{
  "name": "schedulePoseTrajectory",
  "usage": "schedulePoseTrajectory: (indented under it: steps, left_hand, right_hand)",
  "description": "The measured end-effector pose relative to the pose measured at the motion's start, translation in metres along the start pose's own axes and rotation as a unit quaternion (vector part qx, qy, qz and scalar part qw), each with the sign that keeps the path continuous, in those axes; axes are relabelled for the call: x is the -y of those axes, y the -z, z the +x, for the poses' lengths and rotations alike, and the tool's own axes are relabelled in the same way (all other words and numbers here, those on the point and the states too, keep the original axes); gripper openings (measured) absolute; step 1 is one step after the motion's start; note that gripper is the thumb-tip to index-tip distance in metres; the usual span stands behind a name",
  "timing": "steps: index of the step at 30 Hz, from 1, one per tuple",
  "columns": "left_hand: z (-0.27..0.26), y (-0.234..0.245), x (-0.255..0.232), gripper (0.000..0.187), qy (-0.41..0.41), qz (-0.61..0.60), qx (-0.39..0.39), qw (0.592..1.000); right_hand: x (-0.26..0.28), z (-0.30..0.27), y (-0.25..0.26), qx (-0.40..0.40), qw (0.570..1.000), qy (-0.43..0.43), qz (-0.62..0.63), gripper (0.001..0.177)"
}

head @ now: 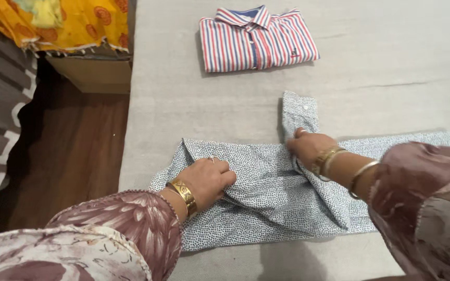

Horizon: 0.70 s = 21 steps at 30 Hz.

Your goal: The person folds a patterned shirt on a bed, smoothing and aligning the fabric, then folds a plaid shirt and places it on top. The person then picks up a pair of black pants and begins to fold them.

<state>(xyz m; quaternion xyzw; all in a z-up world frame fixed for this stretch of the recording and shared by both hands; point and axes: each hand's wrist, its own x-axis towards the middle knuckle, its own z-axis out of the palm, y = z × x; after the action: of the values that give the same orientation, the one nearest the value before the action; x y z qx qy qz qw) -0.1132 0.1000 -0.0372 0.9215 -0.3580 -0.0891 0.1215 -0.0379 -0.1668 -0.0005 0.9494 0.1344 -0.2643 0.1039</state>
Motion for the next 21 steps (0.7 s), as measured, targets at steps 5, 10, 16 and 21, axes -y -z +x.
schedulePoseTrajectory:
  steps: [5,10,16,21]
  left_hand:
    - [0.004,-0.002,0.005,0.019,0.031,-0.016,0.033,0.999]
    - [0.012,0.007,0.011,0.022,0.087,-0.002,0.110,0.990]
    - [0.028,0.004,0.039,0.022,0.207,-0.109,0.024,0.972]
    - [0.035,-0.017,0.069,0.030,0.350,-0.142,0.030,0.926]
  right_hand:
    - [-0.062,-0.025,-0.029,-0.173,0.957,-0.120,0.200,0.022]
    - [-0.165,-0.061,-0.115,-0.494,0.777,-0.304,0.244,0.012]
    - [-0.228,-0.057,-0.166,-0.449,0.780,-0.376,0.221,0.013]
    - [-0.184,-0.038,-0.113,-0.159,0.828,-0.432,0.320,0.051]
